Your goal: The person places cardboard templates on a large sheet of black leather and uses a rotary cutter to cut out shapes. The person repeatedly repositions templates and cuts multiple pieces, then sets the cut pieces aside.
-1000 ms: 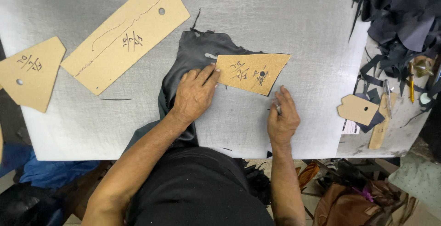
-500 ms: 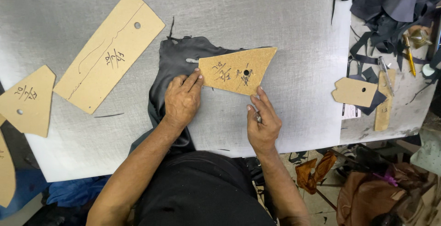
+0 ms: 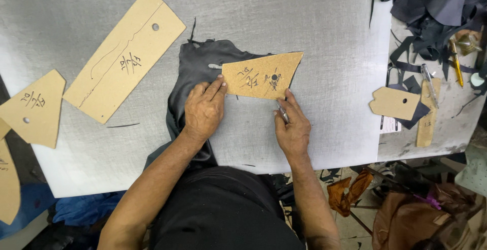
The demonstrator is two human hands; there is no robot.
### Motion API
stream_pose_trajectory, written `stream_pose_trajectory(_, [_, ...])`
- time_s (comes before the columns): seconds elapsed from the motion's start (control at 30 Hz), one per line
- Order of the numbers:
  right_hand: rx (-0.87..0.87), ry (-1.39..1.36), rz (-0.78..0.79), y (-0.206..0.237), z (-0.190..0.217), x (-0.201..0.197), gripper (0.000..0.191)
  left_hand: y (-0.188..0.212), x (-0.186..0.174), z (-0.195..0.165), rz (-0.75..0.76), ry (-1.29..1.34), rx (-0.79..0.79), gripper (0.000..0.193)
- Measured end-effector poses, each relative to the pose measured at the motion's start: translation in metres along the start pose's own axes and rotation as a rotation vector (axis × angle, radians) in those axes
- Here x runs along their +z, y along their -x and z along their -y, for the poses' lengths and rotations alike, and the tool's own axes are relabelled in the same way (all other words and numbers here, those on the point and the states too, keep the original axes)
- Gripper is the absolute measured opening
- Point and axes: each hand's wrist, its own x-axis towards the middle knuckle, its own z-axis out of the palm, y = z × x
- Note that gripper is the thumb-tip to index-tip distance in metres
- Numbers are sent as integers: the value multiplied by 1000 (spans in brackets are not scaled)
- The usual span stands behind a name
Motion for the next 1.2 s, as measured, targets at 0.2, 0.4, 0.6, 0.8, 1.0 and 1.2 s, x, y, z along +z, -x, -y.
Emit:
stream_pose_trajectory(0.2, [39, 15, -6, 2, -4, 2, 29, -2, -3, 3, 30, 51, -22, 20])
stream_pose_trajectory(0.4, [-168, -199, -80, 0, -29, 0, 40, -4, -23, -6, 125, 93, -25, 37])
stream_pose_trajectory(0.6, [-120, -11, -126, -50, -20, -36, 42, -19, -16, -59, 355, 209, 38, 73])
stream_pose_trajectory(0.8, [-776, 402, 150, -118, 50, 2, 32, -19, 9, -58, 626, 126, -19, 92])
stream_pose_trajectory(1.0, [-967, 574, 346, -144, 72, 25, 45, -10, 20, -55, 680, 61, 41, 95])
stream_pose_trajectory(1.2, [-938, 615, 330, -142, 37, 17, 37, -10, 24, -55, 680, 7, 57, 95])
